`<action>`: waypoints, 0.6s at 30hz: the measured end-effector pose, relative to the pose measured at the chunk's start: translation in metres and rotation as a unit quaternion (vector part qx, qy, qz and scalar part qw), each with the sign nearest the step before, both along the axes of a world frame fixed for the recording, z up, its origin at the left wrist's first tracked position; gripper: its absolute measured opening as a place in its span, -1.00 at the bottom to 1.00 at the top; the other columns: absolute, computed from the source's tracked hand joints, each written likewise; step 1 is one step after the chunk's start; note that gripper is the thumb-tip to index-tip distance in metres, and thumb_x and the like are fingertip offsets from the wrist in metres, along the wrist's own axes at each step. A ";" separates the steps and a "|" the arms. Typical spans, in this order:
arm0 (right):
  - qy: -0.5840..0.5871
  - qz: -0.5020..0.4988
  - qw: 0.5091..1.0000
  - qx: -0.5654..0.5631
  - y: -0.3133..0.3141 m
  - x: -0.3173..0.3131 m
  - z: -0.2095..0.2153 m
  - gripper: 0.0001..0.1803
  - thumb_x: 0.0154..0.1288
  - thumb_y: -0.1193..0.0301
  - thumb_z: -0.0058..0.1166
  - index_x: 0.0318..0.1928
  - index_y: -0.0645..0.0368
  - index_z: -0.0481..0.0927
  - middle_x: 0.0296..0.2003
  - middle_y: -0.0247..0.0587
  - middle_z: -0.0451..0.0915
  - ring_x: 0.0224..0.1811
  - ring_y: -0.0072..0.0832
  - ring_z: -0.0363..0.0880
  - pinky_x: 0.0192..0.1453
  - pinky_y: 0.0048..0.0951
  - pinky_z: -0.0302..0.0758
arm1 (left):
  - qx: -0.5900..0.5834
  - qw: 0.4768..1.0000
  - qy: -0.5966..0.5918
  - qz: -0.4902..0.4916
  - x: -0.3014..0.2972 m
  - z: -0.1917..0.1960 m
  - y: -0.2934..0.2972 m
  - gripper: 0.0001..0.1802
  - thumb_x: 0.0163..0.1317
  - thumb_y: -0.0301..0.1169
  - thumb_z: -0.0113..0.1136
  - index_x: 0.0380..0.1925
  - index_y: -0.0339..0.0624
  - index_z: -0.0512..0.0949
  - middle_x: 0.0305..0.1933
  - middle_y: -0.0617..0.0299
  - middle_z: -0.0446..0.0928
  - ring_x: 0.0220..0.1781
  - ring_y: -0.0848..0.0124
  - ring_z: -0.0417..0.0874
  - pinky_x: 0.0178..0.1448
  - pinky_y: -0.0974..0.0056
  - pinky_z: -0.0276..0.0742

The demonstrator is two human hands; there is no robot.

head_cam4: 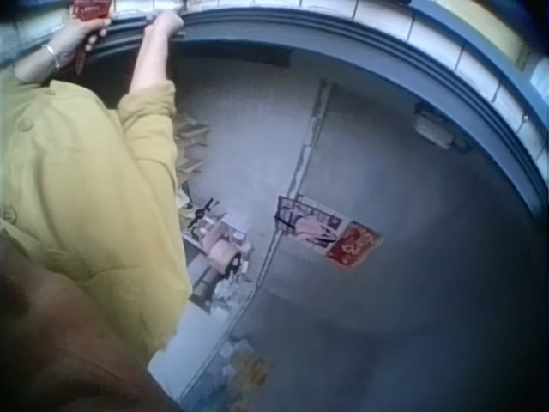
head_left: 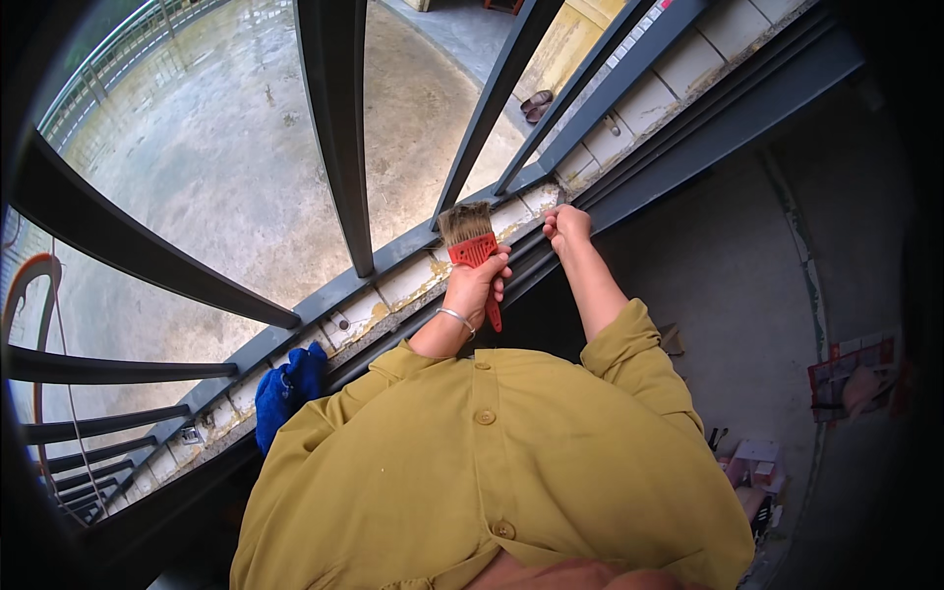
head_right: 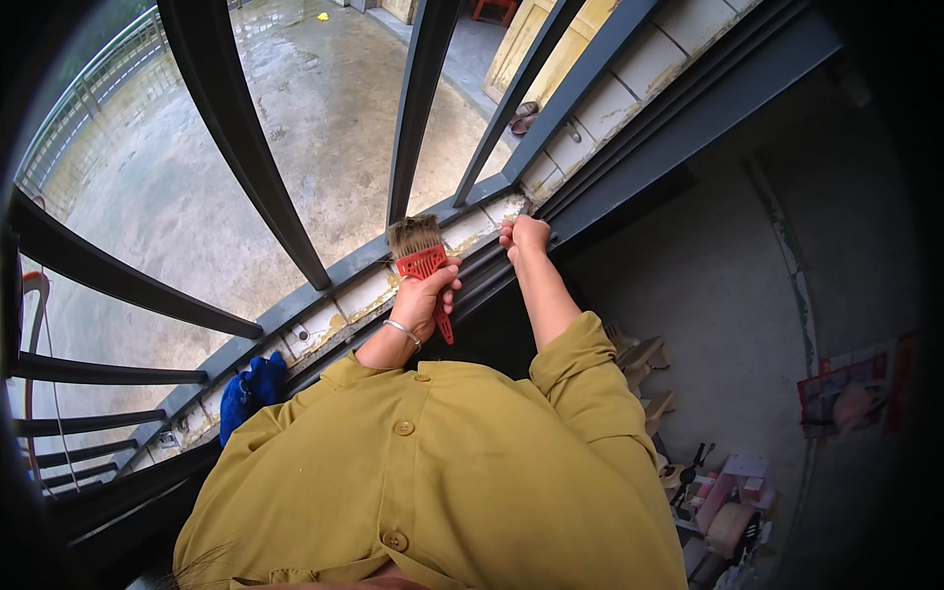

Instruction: The person scrapes debris from a window frame using a red brush and a metal scraper, then wipes the frame with a blue cloth. The task is performed on a large window with metal bars in a room with a concrete floor.

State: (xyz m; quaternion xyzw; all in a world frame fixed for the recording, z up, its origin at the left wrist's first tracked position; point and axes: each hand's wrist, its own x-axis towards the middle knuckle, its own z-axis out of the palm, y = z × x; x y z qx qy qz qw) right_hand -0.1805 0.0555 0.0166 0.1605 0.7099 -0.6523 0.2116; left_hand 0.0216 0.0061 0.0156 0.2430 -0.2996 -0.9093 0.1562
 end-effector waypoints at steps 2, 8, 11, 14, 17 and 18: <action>-0.020 -0.004 0.999 -0.029 0.003 -0.007 -0.004 -0.89 0.15 0.57 -0.21 -0.46 0.30 0.40 -0.65 -0.30 0.37 -0.74 -0.65 0.27 -0.76 -0.62 0.26 | -0.003 1.000 0.002 0.003 -0.001 -0.002 0.001 -0.78 0.12 -0.43 0.15 -0.22 -0.26 0.51 -0.59 0.33 0.47 -0.71 0.61 0.37 -0.67 0.51 0.29; -0.028 -0.020 0.998 -0.052 0.003 -0.024 -0.009 -0.89 0.13 0.59 -0.22 -0.47 0.28 0.40 -0.67 -0.33 0.34 -0.75 -0.66 0.25 -0.78 -0.64 0.22 | -0.002 1.000 -0.006 -0.002 0.000 0.000 0.000 -0.79 0.13 -0.43 0.15 -0.23 -0.26 0.51 -0.59 0.33 0.47 -0.71 0.61 0.37 -0.68 0.51 0.29; -0.009 0.016 1.000 0.000 -0.002 -0.020 -0.004 -0.89 0.15 0.57 -0.21 -0.46 0.28 0.40 -0.67 -0.32 0.36 -0.75 -0.66 0.25 -0.78 -0.63 0.21 | 0.000 1.000 -0.002 0.001 0.000 -0.002 0.000 -0.79 0.13 -0.43 0.15 -0.23 -0.25 0.51 -0.59 0.33 0.47 -0.71 0.61 0.37 -0.68 0.51 0.29; 0.012 0.037 0.998 0.043 -0.003 -0.017 -0.004 -0.87 0.17 0.54 -0.20 -0.47 0.28 0.41 -0.67 -0.31 0.37 -0.75 -0.65 0.26 -0.77 -0.62 0.22 | 0.003 1.000 0.001 0.000 -0.001 -0.002 0.000 -0.79 0.13 -0.43 0.15 -0.23 -0.25 0.51 -0.59 0.33 0.47 -0.71 0.61 0.37 -0.67 0.51 0.29; 0.012 0.038 0.998 0.038 -0.003 -0.016 -0.004 -0.86 0.19 0.53 -0.20 -0.47 0.27 0.42 -0.67 -0.32 0.37 -0.75 -0.66 0.26 -0.77 -0.62 0.23 | 0.005 1.000 -0.002 0.000 -0.001 -0.002 0.000 -0.79 0.12 -0.43 0.15 -0.23 -0.25 0.51 -0.59 0.33 0.47 -0.71 0.61 0.37 -0.67 0.51 0.30; 0.008 0.038 0.999 0.032 -0.002 -0.017 -0.004 -0.86 0.19 0.52 -0.20 -0.47 0.27 0.42 -0.67 -0.32 0.38 -0.75 -0.66 0.26 -0.77 -0.62 0.23 | 0.006 1.000 -0.003 0.000 -0.001 -0.001 0.000 -0.79 0.12 -0.43 0.16 -0.23 -0.25 0.51 -0.59 0.33 0.47 -0.71 0.61 0.37 -0.67 0.51 0.30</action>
